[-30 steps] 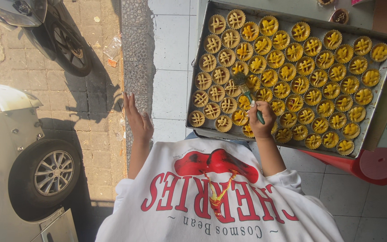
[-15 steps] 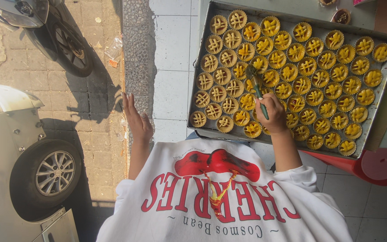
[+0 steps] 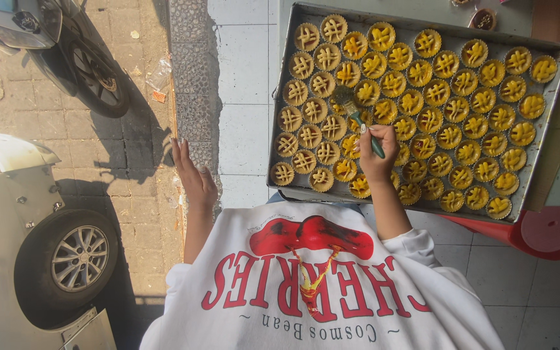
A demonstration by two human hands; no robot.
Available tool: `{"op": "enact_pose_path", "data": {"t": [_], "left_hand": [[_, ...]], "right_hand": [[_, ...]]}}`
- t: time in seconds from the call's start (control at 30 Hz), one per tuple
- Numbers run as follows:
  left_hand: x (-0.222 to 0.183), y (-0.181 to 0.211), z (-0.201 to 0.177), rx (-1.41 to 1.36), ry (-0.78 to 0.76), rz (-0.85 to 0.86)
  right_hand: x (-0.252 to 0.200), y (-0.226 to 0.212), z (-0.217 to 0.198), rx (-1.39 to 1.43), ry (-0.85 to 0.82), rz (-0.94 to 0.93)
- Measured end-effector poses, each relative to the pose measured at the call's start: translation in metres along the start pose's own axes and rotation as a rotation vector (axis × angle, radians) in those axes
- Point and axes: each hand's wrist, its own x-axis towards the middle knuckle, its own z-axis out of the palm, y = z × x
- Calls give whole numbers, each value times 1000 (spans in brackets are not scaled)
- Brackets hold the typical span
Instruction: The person applies an egg wash to several small pastries on a large metal tray using a brush.
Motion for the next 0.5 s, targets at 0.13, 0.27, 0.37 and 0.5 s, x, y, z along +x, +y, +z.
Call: {"op": "enact_pose_path", "data": {"t": [0.13, 0.27, 0.37, 0.5], "left_hand": [[2, -1, 1, -18, -4, -3], [4, 1, -1, -9, -5, -7], [4, 0, 2, -5, -21, -8], [7, 10, 1, -35, -37, -11]], "right_hand": [[-19, -4, -3, 133, 45, 78], [-50, -11, -8, 199, 32, 151], [-62, -13, -6, 163, 19, 133], [-64, -16, -5, 151, -4, 115]]}}
